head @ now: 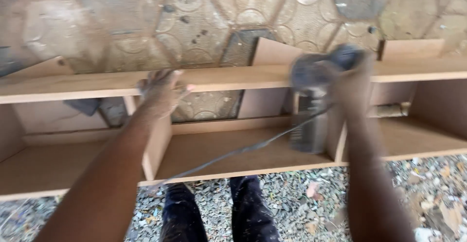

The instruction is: The person sands the various shelves and edges of a wooden shelving unit using a power sander.

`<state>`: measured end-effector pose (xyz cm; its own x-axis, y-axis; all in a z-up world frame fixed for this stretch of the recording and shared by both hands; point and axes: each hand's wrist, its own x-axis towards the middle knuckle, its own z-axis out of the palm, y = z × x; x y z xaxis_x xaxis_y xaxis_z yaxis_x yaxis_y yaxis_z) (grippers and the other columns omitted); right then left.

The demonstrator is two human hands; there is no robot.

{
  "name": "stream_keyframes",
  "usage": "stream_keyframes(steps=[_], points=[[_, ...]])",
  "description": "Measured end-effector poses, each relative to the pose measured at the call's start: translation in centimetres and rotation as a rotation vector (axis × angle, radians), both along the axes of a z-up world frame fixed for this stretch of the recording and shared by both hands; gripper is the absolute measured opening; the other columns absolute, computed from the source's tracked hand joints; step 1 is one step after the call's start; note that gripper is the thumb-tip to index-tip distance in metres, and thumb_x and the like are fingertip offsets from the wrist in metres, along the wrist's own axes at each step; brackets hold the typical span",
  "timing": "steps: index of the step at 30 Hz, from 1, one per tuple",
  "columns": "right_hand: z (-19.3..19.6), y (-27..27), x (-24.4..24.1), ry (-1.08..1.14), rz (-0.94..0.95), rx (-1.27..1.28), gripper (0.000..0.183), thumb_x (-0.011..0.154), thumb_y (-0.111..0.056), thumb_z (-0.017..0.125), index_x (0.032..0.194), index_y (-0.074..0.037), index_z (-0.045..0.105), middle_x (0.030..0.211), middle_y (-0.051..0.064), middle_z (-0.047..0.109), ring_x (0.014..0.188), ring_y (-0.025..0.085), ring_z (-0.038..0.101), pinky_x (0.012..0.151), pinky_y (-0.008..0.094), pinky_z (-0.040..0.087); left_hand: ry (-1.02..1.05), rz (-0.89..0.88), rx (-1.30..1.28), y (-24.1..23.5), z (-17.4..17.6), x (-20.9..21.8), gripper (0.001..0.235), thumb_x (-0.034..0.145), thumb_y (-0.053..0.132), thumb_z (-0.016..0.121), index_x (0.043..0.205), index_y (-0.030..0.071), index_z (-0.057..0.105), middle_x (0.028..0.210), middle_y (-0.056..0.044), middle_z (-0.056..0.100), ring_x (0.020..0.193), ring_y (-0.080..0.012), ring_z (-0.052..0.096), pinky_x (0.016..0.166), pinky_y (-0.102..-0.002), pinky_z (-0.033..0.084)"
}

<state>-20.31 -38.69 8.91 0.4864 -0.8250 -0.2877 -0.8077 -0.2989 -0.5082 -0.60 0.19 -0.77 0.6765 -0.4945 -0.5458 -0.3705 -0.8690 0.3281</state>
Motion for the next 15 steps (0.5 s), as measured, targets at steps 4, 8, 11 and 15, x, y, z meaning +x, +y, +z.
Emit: stream_keyframes(steps=[4, 8, 11, 15], points=[[-3.9, -13.7, -0.4, 0.004, 0.142, 0.384, 0.009, 0.094, -0.019, 0.078, 0.097, -0.02, 0.069, 0.085, -0.009, 0.063, 0.073, 0.004, 0.059, 0.059, 0.023, 0.045, -0.004, 0.0, 0.08, -2.1, 0.2, -0.4, 0.073, 0.086, 0.071, 0.057, 0.143, 0.025, 0.056, 0.144, -0.006, 0.056, 0.133, -0.0344, 0.045, 0.103, -0.06, 0.031], [-19.0, -28.0, -4.9, -0.035, 0.836, 0.253, 0.048, 0.072, -0.048, 0.077, 0.102, -0.011, 0.073, 0.087, 0.009, 0.069, 0.076, 0.025, 0.067, 0.07, 0.037, 0.051, 0.032, 0.024, -0.006, -3.2, -0.7, -1.2, 0.057, 0.096, 0.057, 0.044, 0.146, 0.031, 0.05, 0.154, -0.005, 0.046, 0.141, -0.0344, 0.038, 0.107, -0.059, 0.024], [-17.5, -20.1, 3.5, -0.12, 0.84, 0.497, 0.041, 0.084, -0.037, 0.057, 0.11, -0.008, 0.071, 0.1, 0.012, 0.072, 0.075, 0.03, 0.064, 0.068, 0.038, 0.046, 0.204, 0.174, -0.183, -3.9, 1.3, -0.7, 0.066, 0.094, 0.06, 0.029, 0.153, 0.029, 0.033, 0.167, -0.008, 0.023, 0.153, -0.0336, 0.017, 0.116, -0.06, 0.009], [6.5, 7.2, 17.5, 0.622, 0.204, 0.425, 0.05, 0.101, -0.031, 0.072, 0.131, 0.007, 0.059, 0.115, 0.028, 0.067, 0.089, 0.037, 0.06, 0.073, 0.044, 0.046, 0.267, 0.513, -0.5, -4.4, 3.7, -1.0, 0.083, 0.096, 0.065, 0.023, 0.16, 0.012, 0.025, 0.165, -0.017, 0.031, 0.154, -0.0373, 0.022, 0.121, -0.056, 0.013]])
